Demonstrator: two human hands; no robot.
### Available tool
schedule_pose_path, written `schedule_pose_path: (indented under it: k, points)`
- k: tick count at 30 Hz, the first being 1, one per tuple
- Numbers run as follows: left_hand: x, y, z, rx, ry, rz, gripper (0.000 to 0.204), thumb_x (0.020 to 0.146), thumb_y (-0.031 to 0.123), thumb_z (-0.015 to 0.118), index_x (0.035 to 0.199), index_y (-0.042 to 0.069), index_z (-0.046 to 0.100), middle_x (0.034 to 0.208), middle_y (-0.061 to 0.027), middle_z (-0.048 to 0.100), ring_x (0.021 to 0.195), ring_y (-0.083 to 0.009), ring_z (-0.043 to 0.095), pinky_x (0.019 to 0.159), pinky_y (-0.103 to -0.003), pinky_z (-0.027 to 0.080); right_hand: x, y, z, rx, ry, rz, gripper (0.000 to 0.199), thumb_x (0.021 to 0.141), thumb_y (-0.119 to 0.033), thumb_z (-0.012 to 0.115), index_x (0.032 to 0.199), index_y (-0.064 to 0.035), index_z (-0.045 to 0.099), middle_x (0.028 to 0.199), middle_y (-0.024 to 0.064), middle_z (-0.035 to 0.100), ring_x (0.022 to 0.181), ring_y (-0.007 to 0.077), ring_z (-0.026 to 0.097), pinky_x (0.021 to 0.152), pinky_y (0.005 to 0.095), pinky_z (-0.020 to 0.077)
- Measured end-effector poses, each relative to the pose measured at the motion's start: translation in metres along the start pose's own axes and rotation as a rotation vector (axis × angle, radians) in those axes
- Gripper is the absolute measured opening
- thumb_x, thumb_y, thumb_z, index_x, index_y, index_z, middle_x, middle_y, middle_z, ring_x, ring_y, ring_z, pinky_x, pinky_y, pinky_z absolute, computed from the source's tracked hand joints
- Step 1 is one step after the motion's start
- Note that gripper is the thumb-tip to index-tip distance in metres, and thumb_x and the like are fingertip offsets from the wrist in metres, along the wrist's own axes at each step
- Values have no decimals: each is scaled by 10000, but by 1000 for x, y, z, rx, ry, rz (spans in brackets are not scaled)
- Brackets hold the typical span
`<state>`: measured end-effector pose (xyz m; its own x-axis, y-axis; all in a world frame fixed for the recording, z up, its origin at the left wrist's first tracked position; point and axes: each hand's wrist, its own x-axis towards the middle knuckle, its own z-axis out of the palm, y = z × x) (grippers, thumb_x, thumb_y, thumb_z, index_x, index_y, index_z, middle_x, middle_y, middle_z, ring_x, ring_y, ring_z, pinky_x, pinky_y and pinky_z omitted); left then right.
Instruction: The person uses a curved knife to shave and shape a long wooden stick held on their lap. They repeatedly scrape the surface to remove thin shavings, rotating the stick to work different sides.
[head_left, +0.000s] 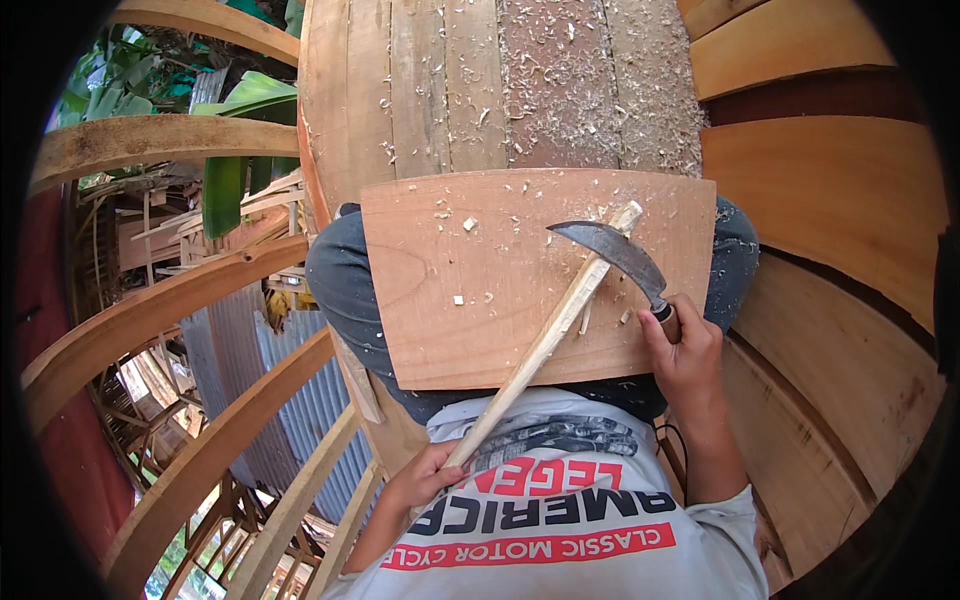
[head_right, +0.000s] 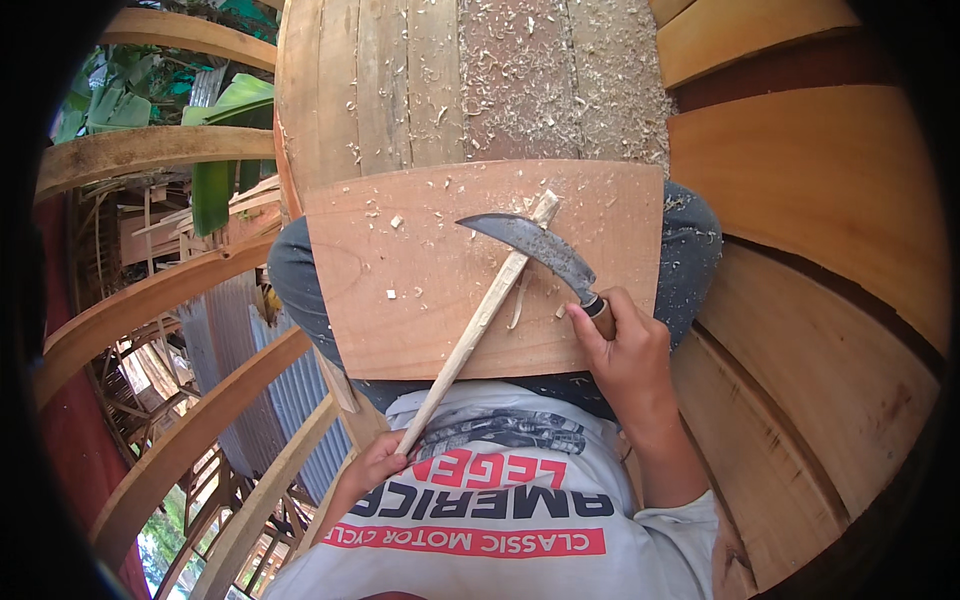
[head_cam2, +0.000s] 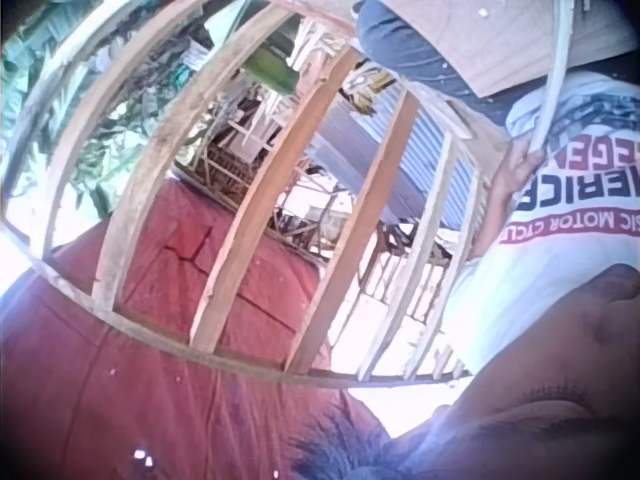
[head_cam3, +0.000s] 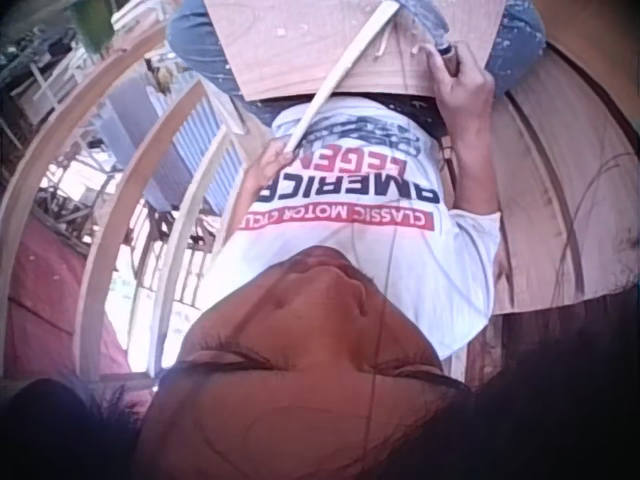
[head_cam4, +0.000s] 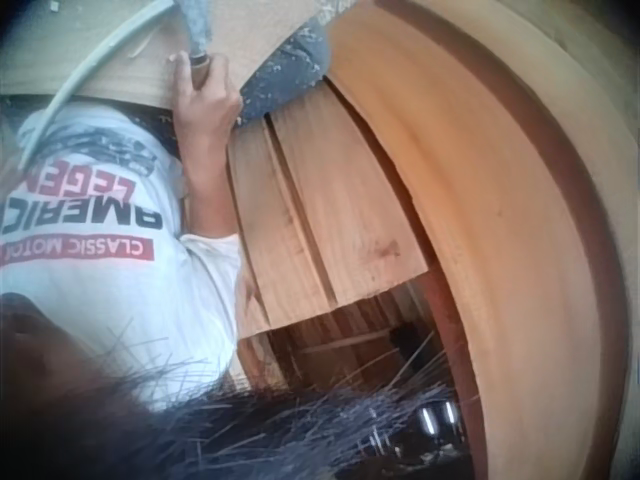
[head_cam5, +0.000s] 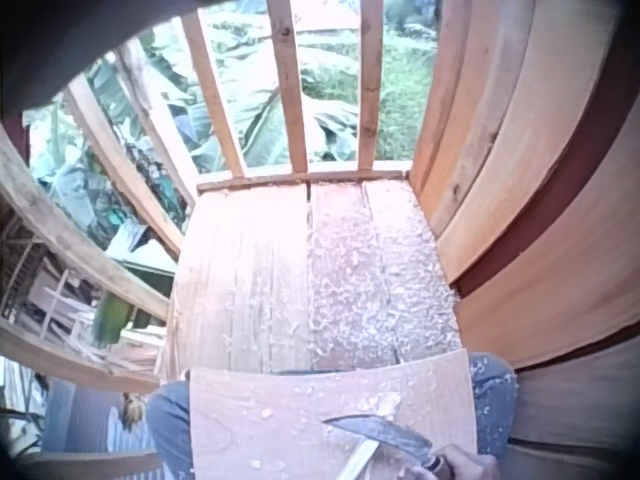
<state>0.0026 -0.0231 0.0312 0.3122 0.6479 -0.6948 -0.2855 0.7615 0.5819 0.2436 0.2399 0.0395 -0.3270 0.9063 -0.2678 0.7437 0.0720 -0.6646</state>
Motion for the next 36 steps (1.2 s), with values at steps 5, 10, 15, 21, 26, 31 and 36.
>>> schedule_pose_path:
  k: [5, 10, 15, 21, 26, 31, 36]
  points:
    - [3, 1, 0, 0, -4, 18, 457, 885, 442, 530, 964, -8, 523, 762, 26, 470, 723, -67, 418, 633, -204, 361, 5, 5, 1, -52, 217, -108, 240, 835, -192, 686, 797, -6, 538, 564, 126, 508, 468, 243, 504, 451, 308, 388]
    - [-5, -2, -3, 22, -21, -49, 386, 889, 385, 524, 934, 2, 520, 736, 20, 478, 698, -67, 426, 619, -213, 364, 27, 15, -43, 163, 399, 27, 246, 865, -178, 654, 774, 2, 511, 557, 55, 426, 501, 62, 369, 446, 237, 290]
    - [0, 1, -1, 45, -17, -49, 357, 889, 356, 518, 945, 4, 533, 715, 17, 479, 674, -74, 435, 604, -221, 367, -2, -28, -35, 146, -358, 171, 224, 828, -149, 665, 769, 33, 550, 503, 32, 385, 508, 48, 346, 445, 261, 297]
    - [-2, 2, -1, 65, -5, -26, 417, 888, 356, 516, 1055, -26, 540, 690, 20, 473, 660, -77, 435, 601, -224, 370, 11, -17, -21, 180, -138, 183, 229, 806, -171, 698, 773, 31, 596, 509, 81, 436, 484, 74, 391, 446, 267, 345]
    - [2, -2, 2, 80, 21, 60, 426, 889, 360, 514, 1063, -28, 539, 705, 18, 478, 673, -76, 435, 613, -224, 373, 13, -5, -15, -49, -21, 32, 273, 801, -202, 713, 745, 17, 560, 541, 112, 477, 470, 136, 447, 454, 275, 372]
    - [-1, -8, -4, 50, -17, 29, 425, 890, 350, 515, 1081, -29, 533, 729, 2, 495, 680, -84, 442, 626, -233, 388, 29, 26, -11, -209, 362, -123, 306, 831, -231, 692, 744, -3, 508, 541, 96, 453, 470, 162, 406, 460, 281, 346]
    - [-2, -6, -6, 84, -19, 6, 376, 892, 320, 517, 1041, -24, 539, 723, -2, 495, 673, -87, 448, 616, -243, 396, 27, 12, -58, 96, 299, 26, 310, 854, -222, 668, 724, -4, 490, 516, 73, 404, 490, 89, 356, 453, 257, 294]
